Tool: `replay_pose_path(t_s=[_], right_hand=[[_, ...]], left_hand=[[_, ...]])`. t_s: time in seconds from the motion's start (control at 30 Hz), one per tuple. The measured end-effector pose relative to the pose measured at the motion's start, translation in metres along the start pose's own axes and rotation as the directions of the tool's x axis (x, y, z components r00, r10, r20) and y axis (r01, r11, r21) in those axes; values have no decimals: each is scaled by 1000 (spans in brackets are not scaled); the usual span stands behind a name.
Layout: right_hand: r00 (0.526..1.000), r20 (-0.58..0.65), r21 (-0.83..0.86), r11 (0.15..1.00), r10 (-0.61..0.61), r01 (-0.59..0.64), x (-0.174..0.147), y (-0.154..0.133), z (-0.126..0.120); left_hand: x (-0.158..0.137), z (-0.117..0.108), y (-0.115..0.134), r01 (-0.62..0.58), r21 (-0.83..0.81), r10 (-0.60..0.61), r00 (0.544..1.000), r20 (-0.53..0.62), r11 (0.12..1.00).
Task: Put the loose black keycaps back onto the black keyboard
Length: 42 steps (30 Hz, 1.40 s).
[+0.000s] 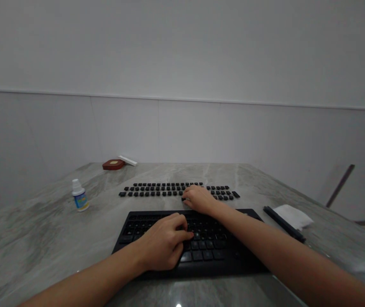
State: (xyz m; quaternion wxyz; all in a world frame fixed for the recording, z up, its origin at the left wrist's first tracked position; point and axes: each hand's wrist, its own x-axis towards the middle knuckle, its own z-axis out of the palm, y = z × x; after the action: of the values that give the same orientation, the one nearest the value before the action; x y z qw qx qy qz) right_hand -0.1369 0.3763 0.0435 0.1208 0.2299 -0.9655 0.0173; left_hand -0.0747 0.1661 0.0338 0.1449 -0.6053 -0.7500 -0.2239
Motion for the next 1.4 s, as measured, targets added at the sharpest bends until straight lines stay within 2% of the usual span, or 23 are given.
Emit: replay_pose_path(t_s=[0.13,0.27,0.33,0.43,0.47,0.53,0.6,0.67,0.73,0.8,0.9,1.13,1.23,1.27,1.3,1.33,1.4], right_hand=[[1000,6,16,1000,10,-10,4,0,1],[999,-48,97,995,22,-17,-2,-4,-6],[994,-100,151,988,40,-25,-17,-9,-13],[980,-170,274,960,105,-56,-57,-17,-19],[971,-177,431,899,163,-73,-72,-19,-20],[953,-135,710,697,270,-97,-98,-20,-19],[943,-8,912,389,333,-130,-114,-20,-19],[929,126,987,49,348,-152,-118,-19,-20],[921,221,965,-206,321,-160,-114,-19,-21],[924,269,926,-338,274,-169,-108,-20,-23],[929,297,888,-422,219,-184,-105,-21,-23],[917,341,864,-455,207,-218,-108,-21,-24],[921,312,900,-383,232,-208,-107,-21,-22],[929,272,930,-319,252,-185,-107,-22,-21],[936,208,964,-220,283,-148,-108,-24,-20],[939,122,992,-79,322,-102,-109,-26,-18],[922,-108,956,294,372,-7,-114,-32,-15]], left_hand=[[0,0,-1,2,-6,-2,1000,1,1000],[0,0,-1,-6,-17,6,1000,-12,1000],[0,0,-1,3,-22,-4,1000,-10,1000],[-1,0,-1,16,-17,-16,1000,5,1000],[-1,-1,-1,17,-15,-17,1000,9,1000],[-1,-1,-1,8,-11,-8,1000,14,1000],[0,-1,-1,-7,-16,7,1000,14,1000],[0,-1,-1,-17,-26,17,1000,12,1000],[0,-2,0,-11,-29,11,1000,8,1000],[0,-2,0,-4,-26,4,1000,8,1000],[-1,-2,1,-5,-23,5,1000,18,1000],[-1,-2,1,-14,-13,14,1000,27,1000],[-1,-3,1,-27,-7,27,999,18,1000],[-2,-3,2,-32,-7,32,999,14,999],[-2,-3,2,-38,-10,38,999,9,999],[-1,-3,3,-42,-14,42,999,6,999],[-1,-4,3,-49,-22,49,999,6,999]])
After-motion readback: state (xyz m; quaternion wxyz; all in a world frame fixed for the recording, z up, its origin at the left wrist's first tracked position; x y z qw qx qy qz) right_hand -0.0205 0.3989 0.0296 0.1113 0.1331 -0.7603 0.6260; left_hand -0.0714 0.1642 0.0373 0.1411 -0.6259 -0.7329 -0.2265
